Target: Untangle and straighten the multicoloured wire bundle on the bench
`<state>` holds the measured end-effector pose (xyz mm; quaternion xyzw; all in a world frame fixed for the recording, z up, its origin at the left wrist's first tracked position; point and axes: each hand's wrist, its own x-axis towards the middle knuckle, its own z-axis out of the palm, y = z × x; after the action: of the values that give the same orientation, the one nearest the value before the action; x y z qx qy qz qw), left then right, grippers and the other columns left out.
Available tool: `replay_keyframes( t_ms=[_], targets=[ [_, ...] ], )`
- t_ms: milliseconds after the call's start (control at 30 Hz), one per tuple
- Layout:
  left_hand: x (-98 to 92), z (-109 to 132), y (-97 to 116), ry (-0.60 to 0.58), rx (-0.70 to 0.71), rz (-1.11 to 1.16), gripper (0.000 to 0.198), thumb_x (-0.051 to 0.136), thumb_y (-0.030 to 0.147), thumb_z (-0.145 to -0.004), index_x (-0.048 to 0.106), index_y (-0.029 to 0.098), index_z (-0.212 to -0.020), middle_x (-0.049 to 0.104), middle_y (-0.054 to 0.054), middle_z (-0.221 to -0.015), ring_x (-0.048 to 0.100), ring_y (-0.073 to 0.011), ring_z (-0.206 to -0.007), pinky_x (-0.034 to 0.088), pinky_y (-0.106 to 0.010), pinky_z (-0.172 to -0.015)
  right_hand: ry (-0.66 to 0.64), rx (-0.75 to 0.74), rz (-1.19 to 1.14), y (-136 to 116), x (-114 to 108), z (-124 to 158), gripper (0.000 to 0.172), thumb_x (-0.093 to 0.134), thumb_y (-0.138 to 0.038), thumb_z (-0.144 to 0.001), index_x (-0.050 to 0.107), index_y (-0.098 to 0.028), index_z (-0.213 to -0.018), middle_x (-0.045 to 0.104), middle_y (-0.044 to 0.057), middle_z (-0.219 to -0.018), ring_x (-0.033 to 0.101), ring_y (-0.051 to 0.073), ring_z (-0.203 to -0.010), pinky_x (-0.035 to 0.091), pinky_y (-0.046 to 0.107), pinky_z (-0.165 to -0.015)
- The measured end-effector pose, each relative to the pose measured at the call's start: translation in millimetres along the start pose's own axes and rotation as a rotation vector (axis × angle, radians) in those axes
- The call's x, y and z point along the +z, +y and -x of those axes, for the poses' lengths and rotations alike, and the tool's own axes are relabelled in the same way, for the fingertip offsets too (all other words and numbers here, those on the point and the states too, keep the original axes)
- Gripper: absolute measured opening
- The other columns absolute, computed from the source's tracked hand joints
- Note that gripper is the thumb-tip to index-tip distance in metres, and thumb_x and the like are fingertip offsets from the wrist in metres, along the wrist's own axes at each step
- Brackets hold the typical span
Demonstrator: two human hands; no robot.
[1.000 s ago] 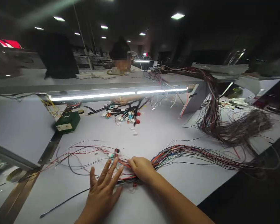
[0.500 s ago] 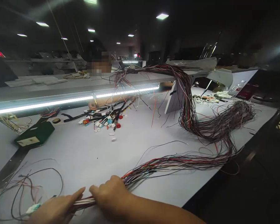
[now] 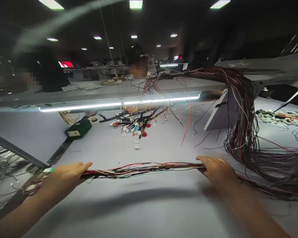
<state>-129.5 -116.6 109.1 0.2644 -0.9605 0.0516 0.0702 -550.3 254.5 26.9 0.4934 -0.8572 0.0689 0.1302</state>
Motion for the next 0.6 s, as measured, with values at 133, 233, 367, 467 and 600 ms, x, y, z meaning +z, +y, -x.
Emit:
replay_keyframes(
  t_ms=[133, 233, 367, 467, 600],
  targets=[
    [54.3, 2.8, 4.9, -0.184, 0.079, 0.028, 0.069, 0.055, 0.053, -0.082, 0.036, 0.028, -0.143, 0.041, -0.011, -0.144, 0.040, -0.0312, -0.131, 0.032, -0.049, -0.106, -0.193, -0.037, -0.057, 25.4, 16.2, 6.9, 0.075, 0.059, -0.065, -0.072, 0.041, -0.035, -0.138, 0.057, 0.010, -0.128, 0.055, 0.034, -0.112, 0.042, 0.049, -0.089],
    [83.2, 22.1, 7.1, -0.099, 0.062, 0.060, 0.066, 0.044, 0.056, -0.088, 0.028, 0.028, -0.146, 0.023, -0.009, -0.154, 0.021, -0.0296, -0.141, 0.018, -0.054, -0.113, -0.185, -0.053, -0.116, -2.7, 25.9, 10.3, 0.076, 0.057, -0.066, -0.075, 0.035, -0.037, -0.142, 0.048, 0.009, -0.139, 0.050, 0.034, -0.120, 0.042, 0.051, -0.095],
    [90.1, 54.2, 18.7, 0.152, 0.063, 0.029, 0.049, 0.046, 0.035, -0.092, 0.039, 0.029, -0.141, 0.028, -0.006, -0.152, 0.023, -0.0261, -0.141, 0.018, -0.051, -0.115, -0.116, -0.174, -0.252, -78.4, 29.0, -2.9, 0.051, 0.047, -0.052, -0.088, 0.044, -0.033, -0.136, 0.051, 0.007, -0.135, 0.051, 0.026, -0.119, 0.043, 0.043, -0.098],
    [86.7, 71.2, 25.8, 0.220, 0.087, 0.088, 0.041, 0.044, 0.021, -0.092, 0.050, 0.029, -0.132, 0.045, -0.006, -0.140, 0.037, -0.0218, -0.133, 0.027, -0.045, -0.112, -0.069, -0.281, -0.279, -139.1, 31.7, -21.6, 0.044, 0.047, -0.045, -0.090, 0.049, -0.034, -0.132, 0.054, 0.006, -0.130, 0.052, 0.025, -0.116, 0.042, 0.045, -0.098],
    [87.3, 73.7, 21.5, 0.099, 0.005, 0.147, 0.034, 0.046, 0.028, -0.091, 0.058, 0.027, -0.123, 0.055, -0.005, -0.128, 0.048, -0.0240, -0.120, 0.040, -0.043, -0.102, -0.128, -0.348, -0.321, -189.5, 31.4, -48.1, 0.046, 0.051, -0.038, -0.088, 0.047, -0.031, -0.133, 0.059, 0.008, -0.122, 0.055, 0.024, -0.109, 0.047, 0.042, -0.091]
  ],
)
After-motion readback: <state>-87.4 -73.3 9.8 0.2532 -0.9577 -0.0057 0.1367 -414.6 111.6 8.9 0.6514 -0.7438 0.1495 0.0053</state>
